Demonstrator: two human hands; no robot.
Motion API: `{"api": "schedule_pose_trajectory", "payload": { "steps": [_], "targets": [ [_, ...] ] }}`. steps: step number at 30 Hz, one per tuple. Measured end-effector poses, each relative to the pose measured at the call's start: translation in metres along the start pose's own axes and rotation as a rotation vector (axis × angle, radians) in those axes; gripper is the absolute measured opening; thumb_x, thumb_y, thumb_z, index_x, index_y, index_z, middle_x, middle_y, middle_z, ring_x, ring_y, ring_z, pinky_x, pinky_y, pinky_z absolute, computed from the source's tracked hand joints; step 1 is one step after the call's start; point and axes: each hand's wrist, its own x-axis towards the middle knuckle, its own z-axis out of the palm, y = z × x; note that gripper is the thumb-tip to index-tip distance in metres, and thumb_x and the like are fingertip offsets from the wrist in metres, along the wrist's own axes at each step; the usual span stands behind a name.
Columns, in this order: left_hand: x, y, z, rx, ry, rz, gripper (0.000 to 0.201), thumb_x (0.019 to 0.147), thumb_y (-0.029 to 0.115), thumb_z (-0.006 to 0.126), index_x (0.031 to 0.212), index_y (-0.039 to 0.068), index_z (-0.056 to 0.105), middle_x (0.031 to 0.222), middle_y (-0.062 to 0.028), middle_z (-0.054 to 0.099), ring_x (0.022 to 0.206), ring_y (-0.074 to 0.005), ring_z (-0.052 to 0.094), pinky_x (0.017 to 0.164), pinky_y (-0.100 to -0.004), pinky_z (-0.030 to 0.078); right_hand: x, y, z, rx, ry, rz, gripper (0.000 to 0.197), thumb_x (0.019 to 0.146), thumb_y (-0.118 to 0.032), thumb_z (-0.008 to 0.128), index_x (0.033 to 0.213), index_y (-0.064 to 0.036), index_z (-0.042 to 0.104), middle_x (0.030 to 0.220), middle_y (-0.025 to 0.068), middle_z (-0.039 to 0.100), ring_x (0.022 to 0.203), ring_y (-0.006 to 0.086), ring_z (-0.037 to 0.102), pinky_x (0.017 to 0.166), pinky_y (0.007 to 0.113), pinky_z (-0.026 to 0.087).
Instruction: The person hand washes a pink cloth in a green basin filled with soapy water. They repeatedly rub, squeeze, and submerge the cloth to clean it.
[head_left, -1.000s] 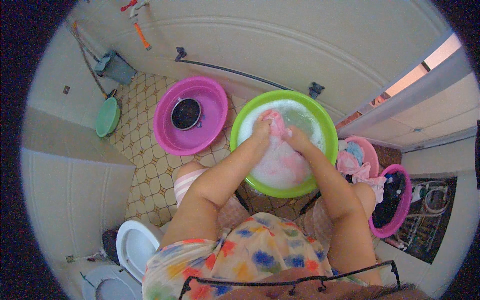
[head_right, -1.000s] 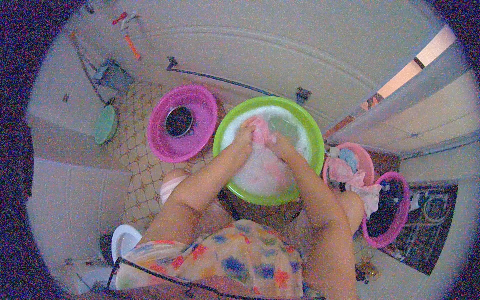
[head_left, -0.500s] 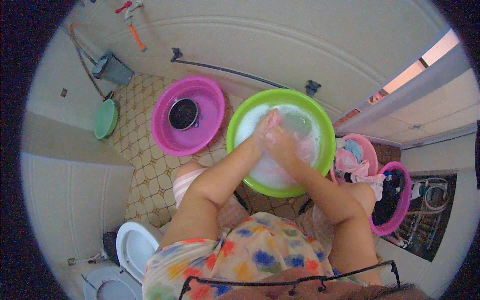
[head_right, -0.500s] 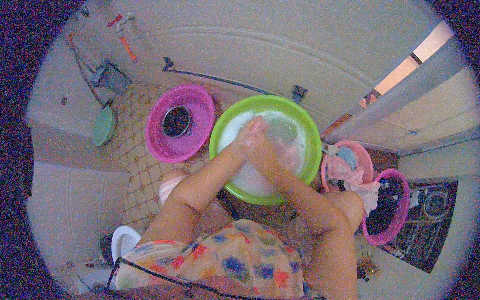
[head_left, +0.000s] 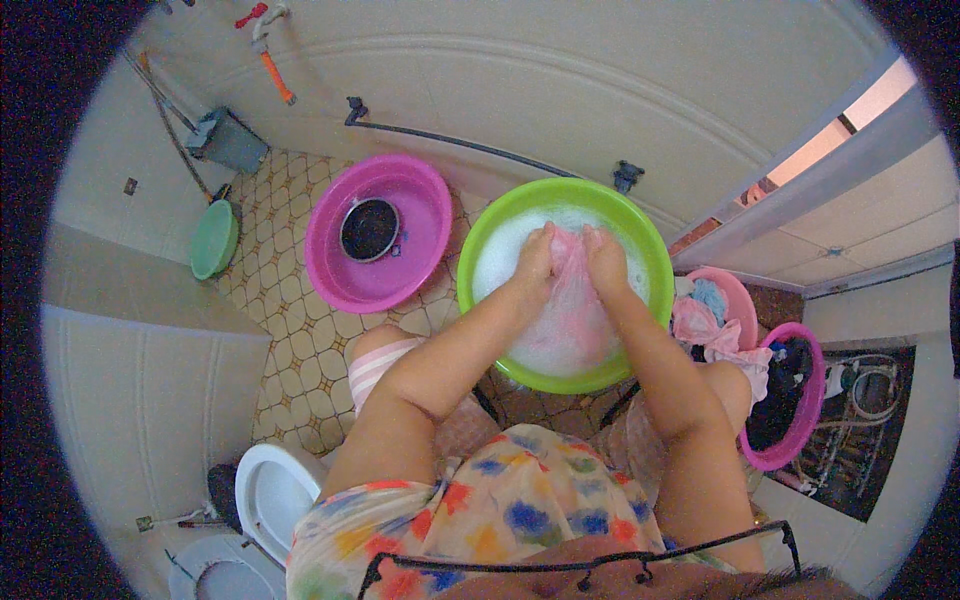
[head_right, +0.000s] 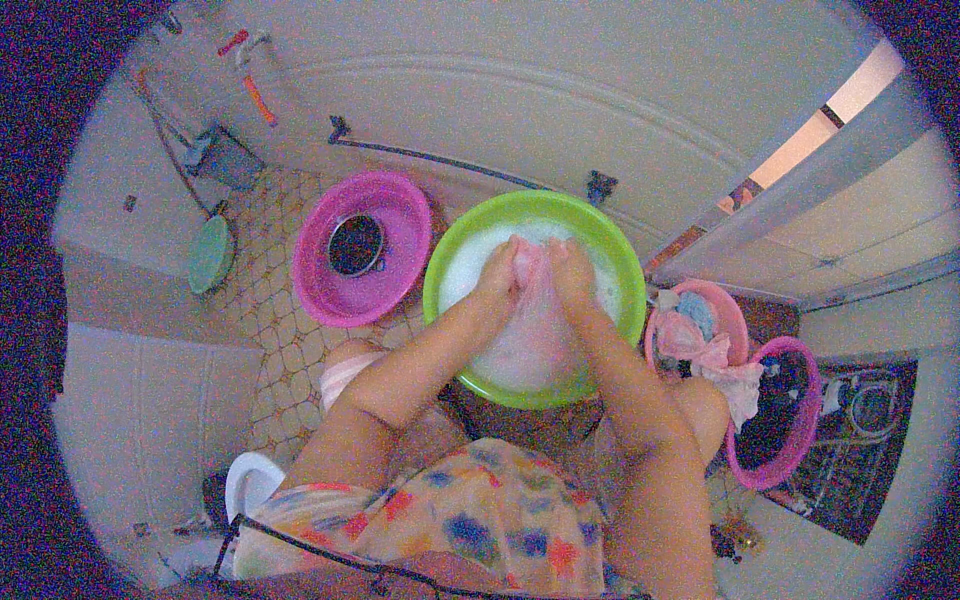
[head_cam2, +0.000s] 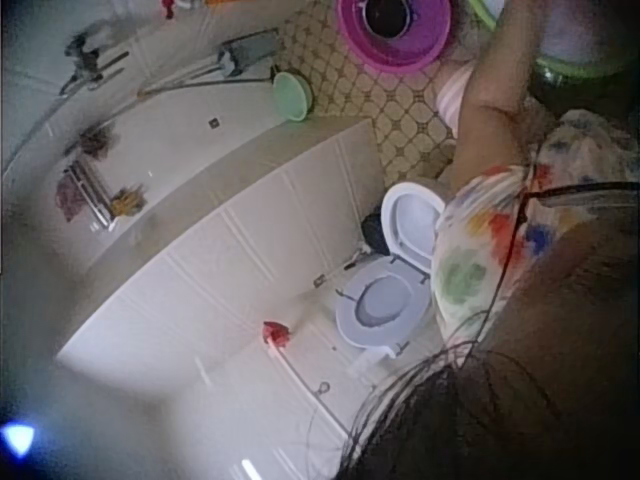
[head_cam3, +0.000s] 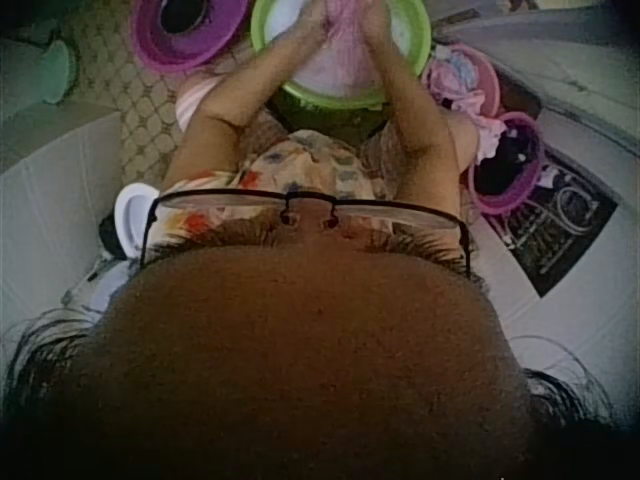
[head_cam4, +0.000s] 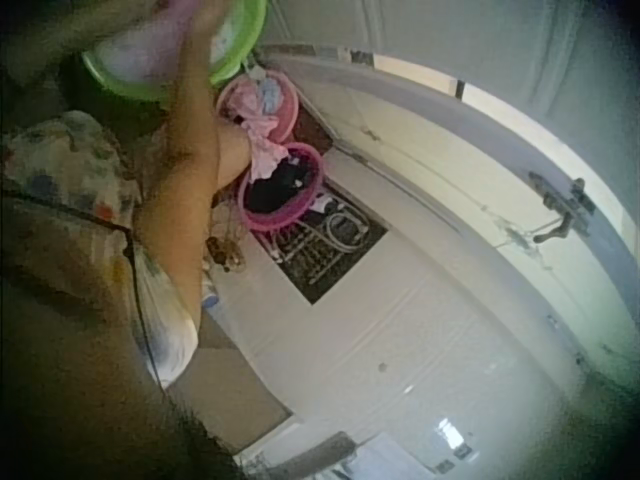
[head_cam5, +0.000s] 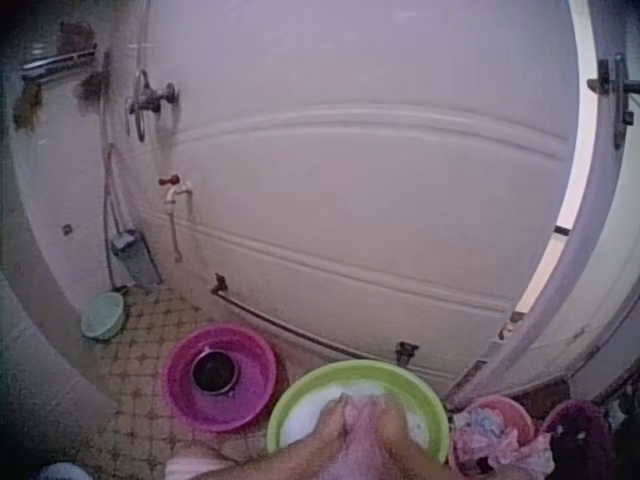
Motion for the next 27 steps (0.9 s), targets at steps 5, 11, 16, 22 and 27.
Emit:
{"api": "schedule_pose_trajectory", "payload": {
  "steps": [5, 11, 16, 22, 27],
  "targets": [
    [0.044, -0.012, -0.045, 0.06, 0.066, 0.17, 0.024, 0.086, 0.01, 0.039, 0.108, 0.006, 0.049, 0.103, -0.0126, 0.055, 0.089, -0.0253, 0.057, 0.075, -0.038, 0.05, -0.02, -0.028, -0.01, 0.189, -0.431, -0.035, 0.039, 0.082, -0.024, 0.055, 0.112, 0.0003, 0.051, 0.109, 0.0245, 0.055, 0.1, 0.0363, 0.054, 0.084, 0.04, 0.043],
    [0.028, -0.002, -0.035, -0.111, -0.115, -0.009, 0.027, 0.087, 0.021, 0.04, 0.105, 0.007, 0.054, 0.102, -0.0115, 0.058, 0.088, -0.0242, 0.057, 0.081, -0.0372, 0.046, -0.004, 0.025, 0.027, -0.066, 0.024, 0.016, 0.045, 0.082, -0.024, 0.056, 0.119, -0.001, 0.046, 0.108, 0.0183, 0.056, 0.1, 0.0269, 0.054, 0.086, 0.036, 0.041],
    [0.022, -0.016, -0.02, -0.025, -0.086, -0.198, 0.031, 0.086, 0.036, 0.046, 0.105, 0.012, 0.054, 0.099, -0.0088, 0.057, 0.081, -0.0228, 0.057, 0.073, -0.0403, 0.047, -0.03, -0.026, 0.025, 0.478, -0.041, 0.018, 0.034, 0.081, -0.024, 0.055, 0.106, -0.0009, 0.054, 0.1, 0.0188, 0.058, 0.091, 0.0309, 0.056, 0.081, 0.037, 0.042],
    [0.058, -0.02, -0.07, -0.209, -0.517, -0.05, 0.035, 0.089, 0.041, 0.045, 0.103, 0.011, 0.054, 0.097, -0.0091, 0.057, 0.086, -0.0231, 0.056, 0.08, -0.0404, 0.045, -0.079, -0.087, -0.003, 0.265, -0.13, -0.414, 0.027, 0.084, -0.025, 0.049, 0.093, -0.0016, 0.057, 0.093, 0.0195, 0.057, 0.088, 0.0343, 0.055, 0.08, 0.04, 0.043],
    [-0.005, -0.001, 0.001, -0.067, -0.323, -0.173, 0.036, 0.09, 0.042, 0.041, 0.099, 0.01, 0.053, 0.093, -0.0083, 0.057, 0.085, -0.0213, 0.056, 0.08, -0.0372, 0.045, -0.037, -0.008, 0.032, -0.189, -0.055, -0.489, 0.028, 0.086, -0.029, 0.045, 0.086, -0.0025, 0.056, 0.093, 0.0202, 0.057, 0.085, 0.0368, 0.054, 0.076, 0.042, 0.043]
  ]
}}
